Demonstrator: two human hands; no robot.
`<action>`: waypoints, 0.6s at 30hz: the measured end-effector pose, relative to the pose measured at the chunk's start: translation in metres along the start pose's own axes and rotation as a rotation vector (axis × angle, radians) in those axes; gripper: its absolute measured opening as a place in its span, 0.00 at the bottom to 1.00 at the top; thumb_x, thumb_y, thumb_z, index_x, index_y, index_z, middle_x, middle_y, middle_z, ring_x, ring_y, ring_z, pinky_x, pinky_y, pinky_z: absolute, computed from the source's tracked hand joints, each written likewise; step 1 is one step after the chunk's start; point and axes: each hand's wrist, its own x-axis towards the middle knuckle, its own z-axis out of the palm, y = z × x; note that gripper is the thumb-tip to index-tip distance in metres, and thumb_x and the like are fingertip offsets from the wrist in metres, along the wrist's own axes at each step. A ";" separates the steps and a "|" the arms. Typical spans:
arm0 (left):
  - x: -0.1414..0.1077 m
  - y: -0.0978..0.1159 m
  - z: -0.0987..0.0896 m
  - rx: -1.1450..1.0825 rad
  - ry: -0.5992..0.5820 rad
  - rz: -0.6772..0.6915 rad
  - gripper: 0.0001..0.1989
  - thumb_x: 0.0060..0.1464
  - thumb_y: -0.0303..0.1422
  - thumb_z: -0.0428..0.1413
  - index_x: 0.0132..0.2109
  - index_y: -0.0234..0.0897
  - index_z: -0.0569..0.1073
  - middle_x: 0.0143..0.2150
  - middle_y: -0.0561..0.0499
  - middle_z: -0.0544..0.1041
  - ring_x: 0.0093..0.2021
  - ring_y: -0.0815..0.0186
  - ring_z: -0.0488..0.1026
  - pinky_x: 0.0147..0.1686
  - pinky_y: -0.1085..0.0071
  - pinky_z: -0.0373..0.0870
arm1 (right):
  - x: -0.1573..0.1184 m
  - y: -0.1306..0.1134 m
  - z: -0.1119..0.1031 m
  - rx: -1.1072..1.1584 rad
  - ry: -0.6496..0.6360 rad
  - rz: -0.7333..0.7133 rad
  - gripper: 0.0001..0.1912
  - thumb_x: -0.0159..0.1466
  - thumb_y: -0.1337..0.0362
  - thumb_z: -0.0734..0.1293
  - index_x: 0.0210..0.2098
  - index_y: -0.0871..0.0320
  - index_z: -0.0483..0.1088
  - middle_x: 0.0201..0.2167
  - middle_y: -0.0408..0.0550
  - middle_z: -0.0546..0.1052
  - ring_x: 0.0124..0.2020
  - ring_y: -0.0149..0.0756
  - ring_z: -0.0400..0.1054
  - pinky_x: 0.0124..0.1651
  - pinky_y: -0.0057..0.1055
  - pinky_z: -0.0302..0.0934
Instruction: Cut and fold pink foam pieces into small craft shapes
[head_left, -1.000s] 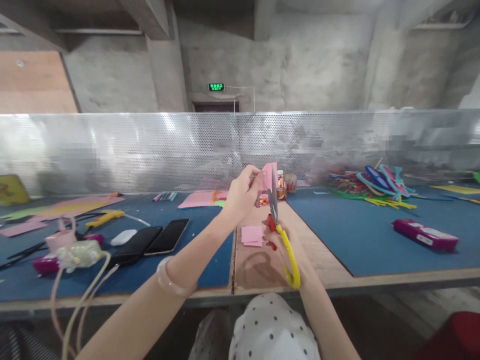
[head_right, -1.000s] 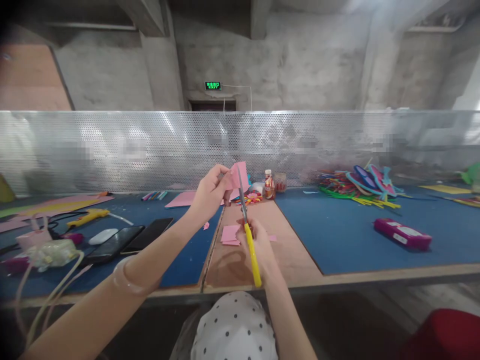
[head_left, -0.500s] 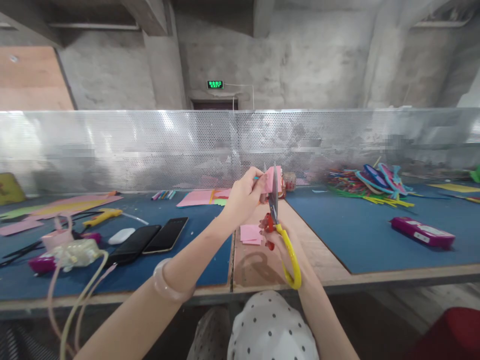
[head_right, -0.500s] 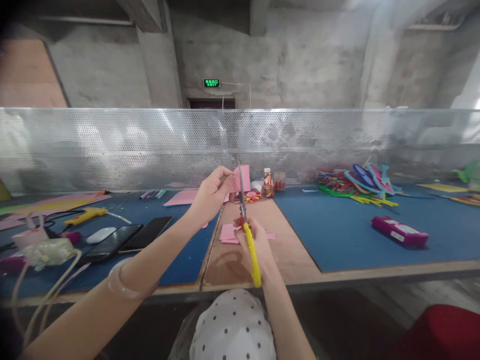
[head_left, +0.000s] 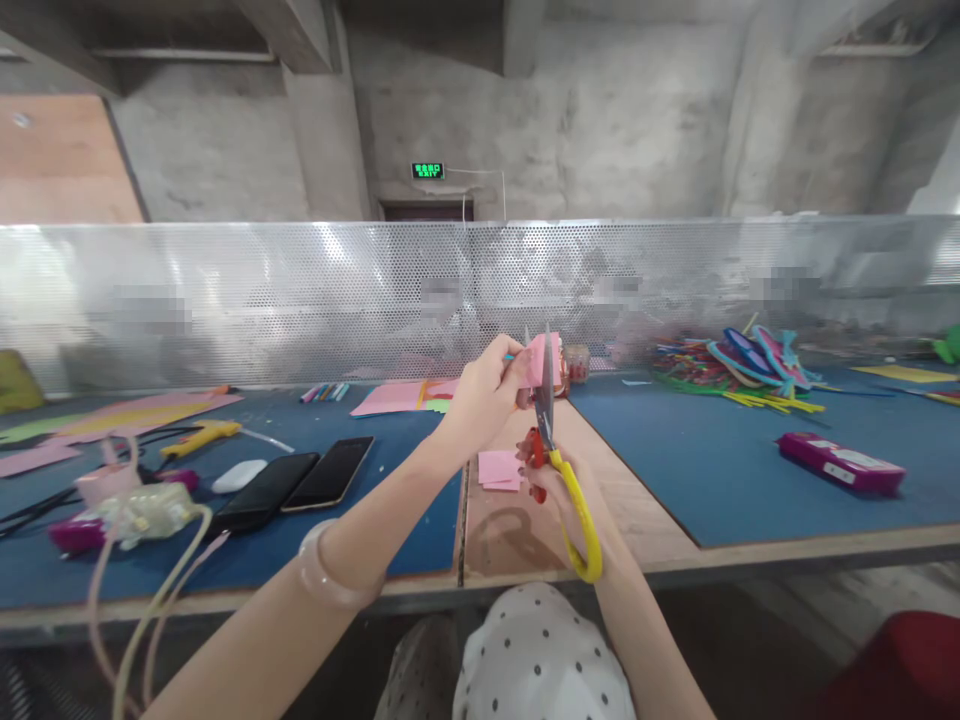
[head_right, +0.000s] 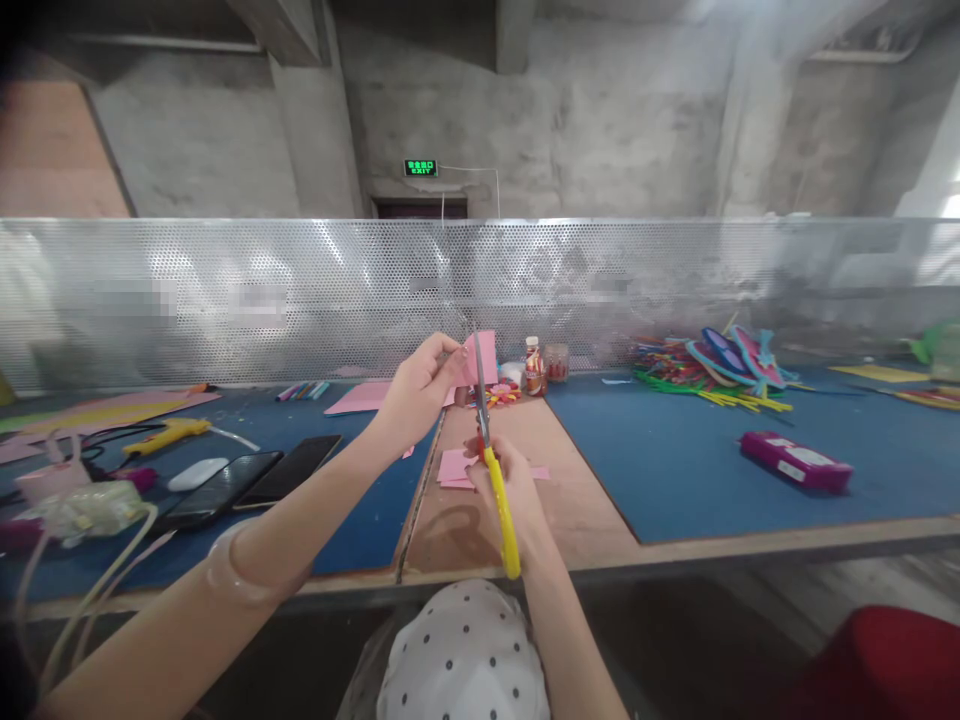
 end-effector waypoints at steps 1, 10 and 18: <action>0.000 0.000 0.000 -0.002 -0.002 0.001 0.09 0.57 0.36 0.43 0.31 0.38 0.62 0.19 0.56 0.67 0.22 0.73 0.65 0.25 0.75 0.62 | 0.000 0.000 0.000 0.000 0.002 -0.005 0.12 0.51 0.64 0.61 0.35 0.61 0.65 0.28 0.43 0.66 0.23 0.26 0.55 0.28 0.27 0.52; -0.001 0.003 0.000 0.004 -0.013 -0.014 0.09 0.57 0.35 0.43 0.31 0.38 0.62 0.18 0.56 0.68 0.20 0.73 0.65 0.25 0.75 0.61 | -0.003 -0.006 0.001 -0.028 0.003 -0.009 0.10 0.52 0.63 0.60 0.32 0.61 0.64 0.23 0.41 0.63 0.22 0.26 0.53 0.26 0.26 0.51; -0.002 0.005 0.000 0.043 0.013 -0.019 0.09 0.57 0.35 0.44 0.30 0.38 0.62 0.17 0.57 0.67 0.18 0.74 0.63 0.24 0.74 0.60 | -0.004 -0.010 0.003 -0.032 0.011 0.030 0.10 0.50 0.63 0.61 0.32 0.60 0.63 0.21 0.40 0.60 0.20 0.25 0.51 0.24 0.25 0.48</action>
